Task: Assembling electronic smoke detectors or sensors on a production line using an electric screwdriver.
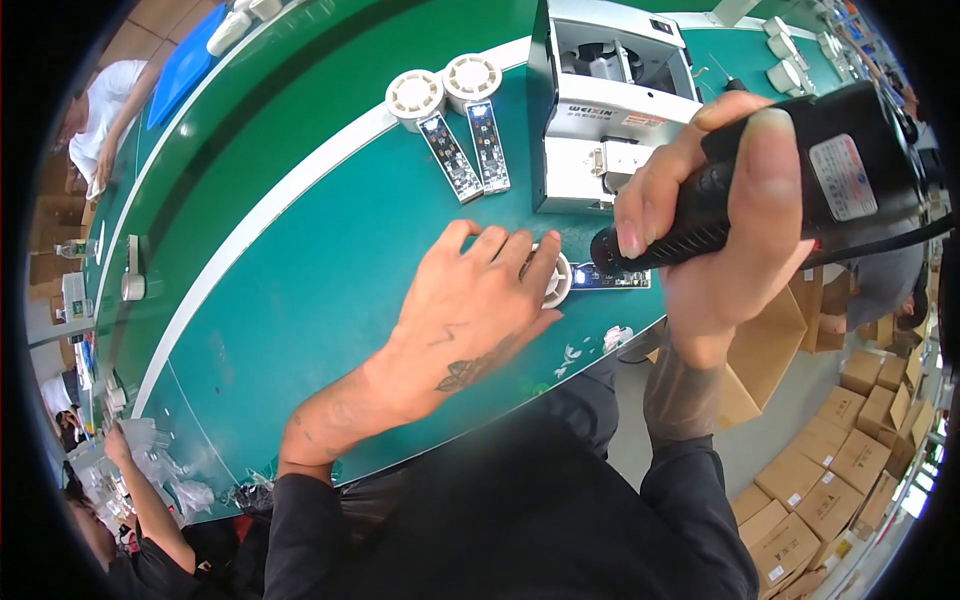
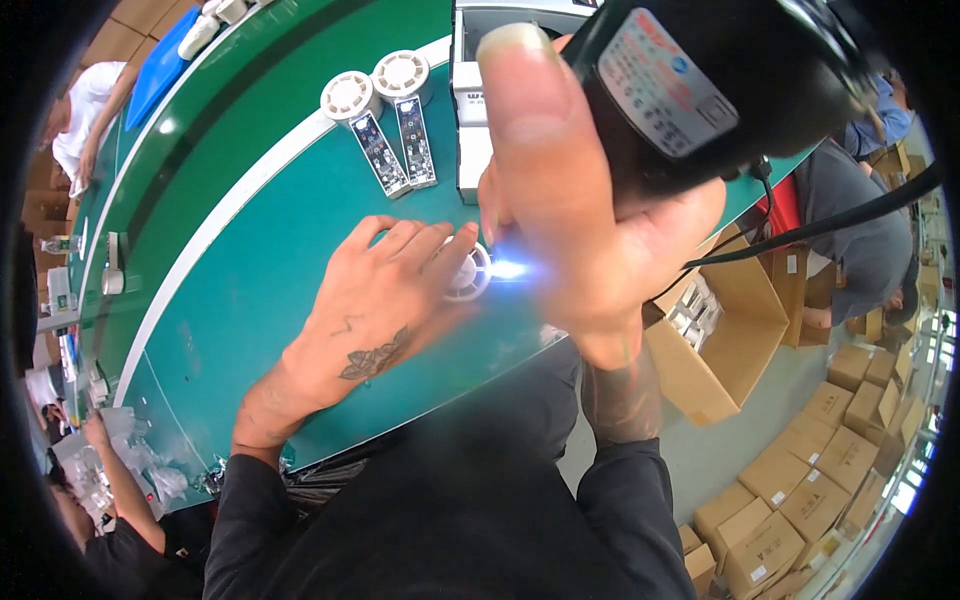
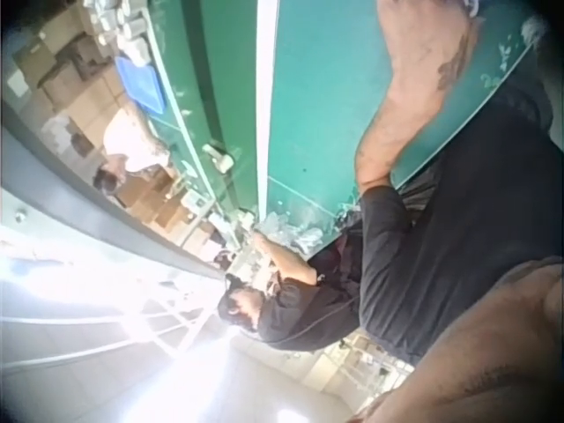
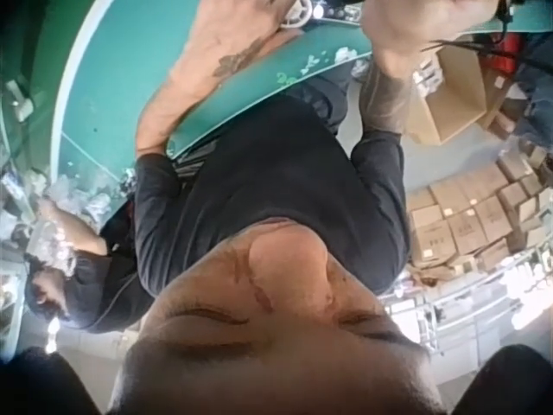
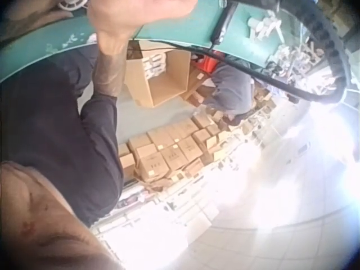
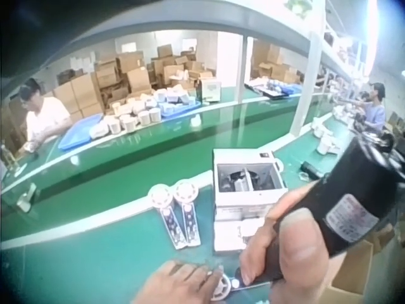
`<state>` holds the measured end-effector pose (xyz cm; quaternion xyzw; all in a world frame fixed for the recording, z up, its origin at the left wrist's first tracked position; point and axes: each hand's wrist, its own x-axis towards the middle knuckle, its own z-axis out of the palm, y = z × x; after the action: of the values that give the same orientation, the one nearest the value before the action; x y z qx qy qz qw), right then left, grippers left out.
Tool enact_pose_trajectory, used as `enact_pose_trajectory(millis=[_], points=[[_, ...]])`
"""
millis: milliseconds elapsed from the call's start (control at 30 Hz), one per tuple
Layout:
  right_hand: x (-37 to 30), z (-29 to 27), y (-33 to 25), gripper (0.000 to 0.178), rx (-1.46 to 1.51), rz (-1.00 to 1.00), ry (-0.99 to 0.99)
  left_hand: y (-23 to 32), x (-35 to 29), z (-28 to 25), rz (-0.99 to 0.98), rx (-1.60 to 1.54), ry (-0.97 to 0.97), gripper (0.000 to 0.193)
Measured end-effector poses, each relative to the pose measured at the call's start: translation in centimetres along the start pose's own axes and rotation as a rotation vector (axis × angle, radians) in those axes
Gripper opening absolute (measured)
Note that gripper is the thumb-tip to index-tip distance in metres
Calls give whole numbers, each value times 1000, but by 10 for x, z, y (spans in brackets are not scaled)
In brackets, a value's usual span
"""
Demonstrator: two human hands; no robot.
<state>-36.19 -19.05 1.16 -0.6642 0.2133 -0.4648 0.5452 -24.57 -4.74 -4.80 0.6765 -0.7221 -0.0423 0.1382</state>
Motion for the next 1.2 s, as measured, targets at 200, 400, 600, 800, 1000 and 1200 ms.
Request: enact_pose_trajectory(millis=[200, 400, 600, 800, 1000, 1200], points=[[4, 1, 8, 43, 77, 42, -8, -2, 2, 2, -19, -39, -23, 56], [1, -6, 15, 44, 185, 107, -11, -3, 3, 0, -17, -60, -46, 58], [1, -7, 21, 45, 397, 92, -53, -4, 3, 0, -13, -74, -45, 58], [2, -9, 19, 45, 428, 50, -76, -4, 4, -2, -23, -97, -68, 59], [0, -9, 19, 44, 568, 139, 6, -3, 5, -2, -27, -121, -66, 59], [1, -2, 18, 38, 61, 18, -2, -2, 5, -2, -25, -111, -67, 60]])
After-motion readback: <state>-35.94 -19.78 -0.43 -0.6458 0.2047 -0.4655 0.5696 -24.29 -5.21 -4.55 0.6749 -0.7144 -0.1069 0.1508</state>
